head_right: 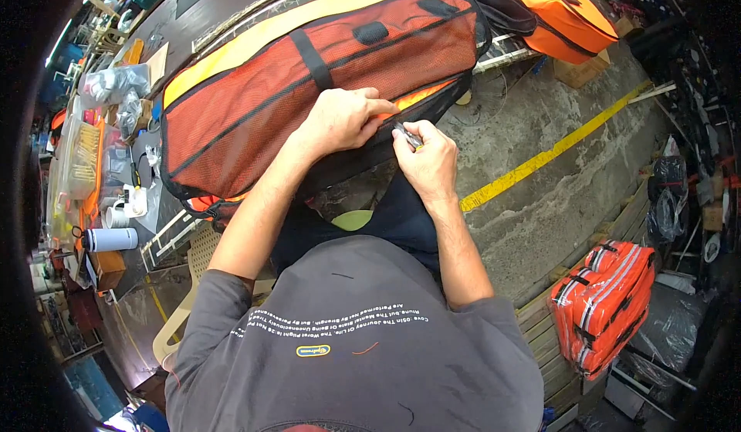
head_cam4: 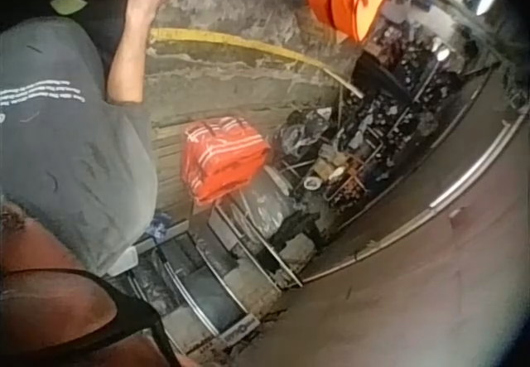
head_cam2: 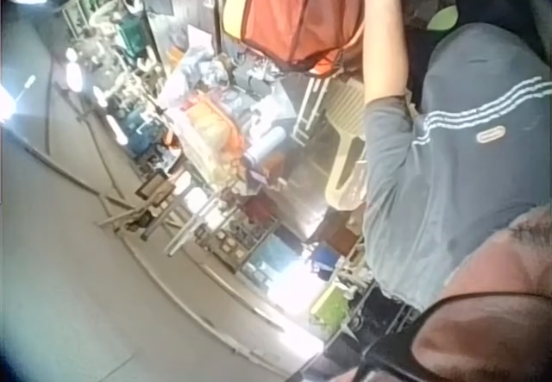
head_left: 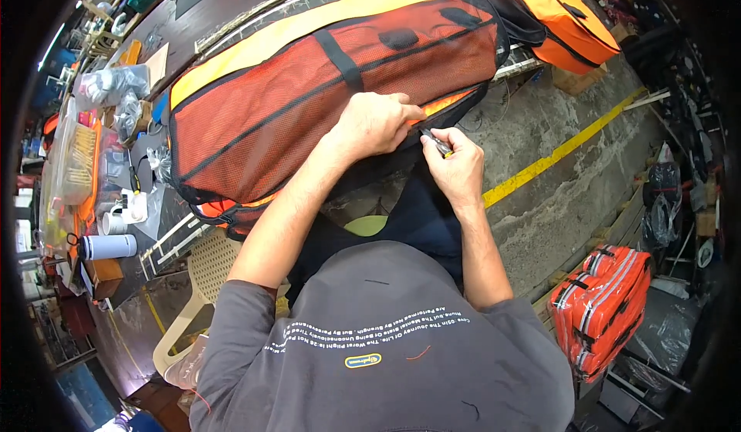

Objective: Trimming loose threads from manufactured orange bags using thread snips.

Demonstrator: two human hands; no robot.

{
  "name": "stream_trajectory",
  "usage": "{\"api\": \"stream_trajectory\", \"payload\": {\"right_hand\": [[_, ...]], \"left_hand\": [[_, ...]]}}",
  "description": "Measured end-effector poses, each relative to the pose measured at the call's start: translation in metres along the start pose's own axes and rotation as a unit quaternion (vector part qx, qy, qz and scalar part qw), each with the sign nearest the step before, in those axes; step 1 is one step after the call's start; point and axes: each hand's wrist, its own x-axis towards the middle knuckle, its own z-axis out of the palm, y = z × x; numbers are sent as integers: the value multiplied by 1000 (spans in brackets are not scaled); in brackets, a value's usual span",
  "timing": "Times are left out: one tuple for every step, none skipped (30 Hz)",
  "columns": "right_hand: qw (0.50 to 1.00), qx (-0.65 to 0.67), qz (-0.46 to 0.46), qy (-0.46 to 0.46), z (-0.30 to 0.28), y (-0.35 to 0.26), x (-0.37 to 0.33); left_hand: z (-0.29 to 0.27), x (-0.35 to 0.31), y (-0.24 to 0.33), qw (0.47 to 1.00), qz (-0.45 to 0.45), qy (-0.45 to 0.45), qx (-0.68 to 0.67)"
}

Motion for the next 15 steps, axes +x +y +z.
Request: {"api": "stream_trajectory", "payload": {"right_hand": [[1000,0,-1,-1,-2,-1,1],[1000,-4,13,-6,-5,-2,0],[1000,-9,27,-11,-8,-4,0],[999,-17,27,-7,-10,-5,1],[999,-17,26,-7,-13,-6,2],[999,-16,34,-15,-15,-8,2],[999,-17,43,-21,-17,-8,2],[999,-17,45,-20,-17,-7,2],[999,-19,30,-19,-15,-5,3],[1000,-21,14,-17,-14,-5,4],[1000,-21,16,-16,-13,-5,5],[999,-22,10,-21,-12,-6,6],[999,-21,3,-28,-12,-8,7],[999,-21,5,-35,-12,-13,8],[999,-21,5,-35,-10,-14,10]], "left_hand": [[0,1,-1,1000,12,-12,6],[0,3,-1,1000,10,-11,7],[0,5,-1,1000,13,-19,7],[1,6,-2,999,17,-29,6],[1,6,-3,999,16,-29,7],[2,6,-4,999,11,-29,23],[3,6,-3,999,8,-31,37],[4,7,-3,999,9,-32,36],[4,6,-4,999,1,-32,37],[4,5,-6,999,-7,-32,38],[5,5,-7,998,-7,-38,42],[6,5,-8,998,-6,-39,41],[6,5,-9,999,-3,-38,37],[6,5,-9,999,0,-36,34],[7,4,-9,999,0,-37,34]]}}
